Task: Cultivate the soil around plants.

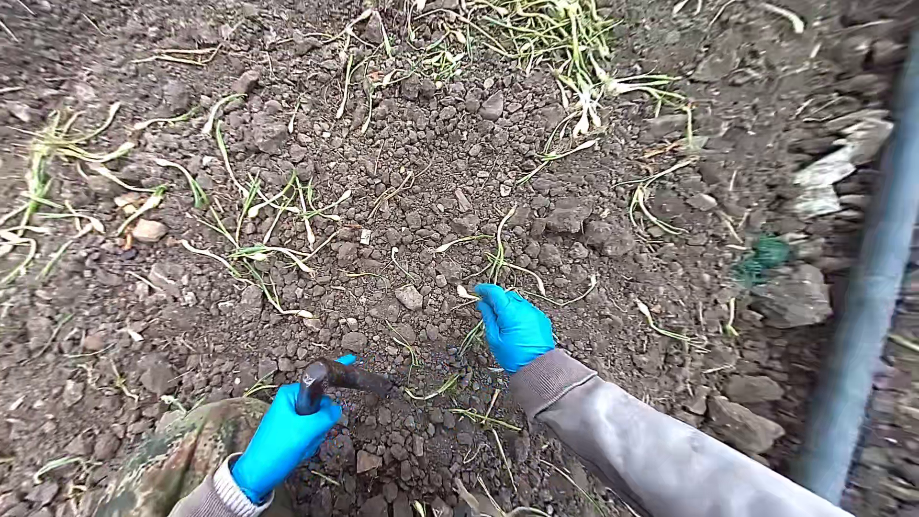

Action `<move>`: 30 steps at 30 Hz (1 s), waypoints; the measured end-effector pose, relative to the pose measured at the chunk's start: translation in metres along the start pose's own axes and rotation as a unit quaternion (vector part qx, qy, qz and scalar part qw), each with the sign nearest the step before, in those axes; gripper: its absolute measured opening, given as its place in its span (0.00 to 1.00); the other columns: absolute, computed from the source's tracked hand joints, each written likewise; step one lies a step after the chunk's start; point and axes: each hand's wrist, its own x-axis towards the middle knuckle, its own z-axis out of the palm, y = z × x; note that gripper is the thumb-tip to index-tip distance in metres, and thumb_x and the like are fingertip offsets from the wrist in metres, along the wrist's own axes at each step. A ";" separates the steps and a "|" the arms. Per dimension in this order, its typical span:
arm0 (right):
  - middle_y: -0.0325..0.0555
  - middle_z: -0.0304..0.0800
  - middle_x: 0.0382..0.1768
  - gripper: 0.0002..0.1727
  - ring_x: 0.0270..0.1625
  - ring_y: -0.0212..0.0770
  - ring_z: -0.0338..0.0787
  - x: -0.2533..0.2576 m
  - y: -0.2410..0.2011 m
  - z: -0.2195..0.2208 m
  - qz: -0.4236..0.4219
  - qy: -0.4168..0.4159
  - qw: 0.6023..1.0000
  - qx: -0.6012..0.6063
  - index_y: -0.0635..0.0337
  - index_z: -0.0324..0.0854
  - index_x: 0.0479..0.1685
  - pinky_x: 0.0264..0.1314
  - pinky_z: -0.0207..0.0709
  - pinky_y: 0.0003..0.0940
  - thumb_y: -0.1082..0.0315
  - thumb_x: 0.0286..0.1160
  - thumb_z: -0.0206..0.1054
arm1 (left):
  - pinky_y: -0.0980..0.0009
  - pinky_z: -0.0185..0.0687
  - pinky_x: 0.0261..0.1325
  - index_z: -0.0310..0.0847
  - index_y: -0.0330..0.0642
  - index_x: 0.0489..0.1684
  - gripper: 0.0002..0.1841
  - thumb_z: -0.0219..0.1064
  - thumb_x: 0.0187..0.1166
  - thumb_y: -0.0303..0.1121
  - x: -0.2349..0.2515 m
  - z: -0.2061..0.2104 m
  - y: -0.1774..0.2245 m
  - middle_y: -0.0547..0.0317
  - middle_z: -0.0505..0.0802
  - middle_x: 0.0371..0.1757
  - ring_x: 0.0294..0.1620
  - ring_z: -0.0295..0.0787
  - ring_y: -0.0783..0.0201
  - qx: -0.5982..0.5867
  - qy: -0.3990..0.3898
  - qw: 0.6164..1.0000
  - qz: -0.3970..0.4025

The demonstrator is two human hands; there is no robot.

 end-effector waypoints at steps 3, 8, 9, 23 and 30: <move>0.51 0.97 0.46 0.12 0.53 0.55 0.96 0.022 -0.025 -0.009 -0.042 -0.110 0.993 0.012 0.52 0.92 0.56 0.55 0.87 0.60 0.67 0.86 0.63 | 0.77 0.69 0.13 0.88 0.55 0.35 0.07 0.74 0.63 0.31 -0.027 -0.029 0.044 0.72 0.75 0.10 0.08 0.68 0.75 -0.020 0.011 0.994 0.110; 0.47 0.91 0.57 0.11 0.59 0.49 0.92 0.035 -0.063 -0.007 -0.104 -0.306 0.946 -0.010 0.52 0.92 0.53 0.58 0.86 0.53 0.65 0.86 0.63 | 0.74 0.78 0.17 0.87 0.55 0.37 0.05 0.69 0.69 0.32 -0.055 -0.053 0.149 0.71 0.79 0.11 0.10 0.74 0.73 0.058 -0.057 0.965 0.251; 0.47 0.91 0.56 0.11 0.59 0.48 0.92 0.036 -0.071 -0.008 -0.105 -0.322 0.941 -0.014 0.52 0.92 0.53 0.57 0.86 0.52 0.65 0.86 0.64 | 0.74 0.76 0.15 0.87 0.52 0.38 0.06 0.70 0.66 0.31 -0.050 -0.045 0.159 0.69 0.80 0.13 0.09 0.74 0.72 0.088 -0.047 0.969 0.226; 0.51 0.88 0.63 0.14 0.69 0.55 0.85 -0.009 -0.137 0.136 -0.122 -0.486 0.860 -0.096 0.54 0.91 0.56 0.72 0.77 0.56 0.63 0.81 0.63 | 0.74 0.62 0.10 0.80 0.54 0.18 0.05 0.72 0.58 0.35 0.010 -0.067 0.048 0.66 0.77 0.10 0.06 0.67 0.71 0.097 0.014 0.995 0.003; 0.56 0.87 0.67 0.22 0.69 0.59 0.86 0.071 -0.124 0.123 -0.045 -0.192 0.974 -0.109 0.54 0.84 0.73 0.67 0.80 0.57 0.58 0.85 0.61 | 0.73 0.65 0.12 0.83 0.54 0.20 0.04 0.72 0.56 0.37 0.017 -0.110 0.016 0.69 0.79 0.12 0.08 0.69 0.72 0.128 0.067 0.989 0.016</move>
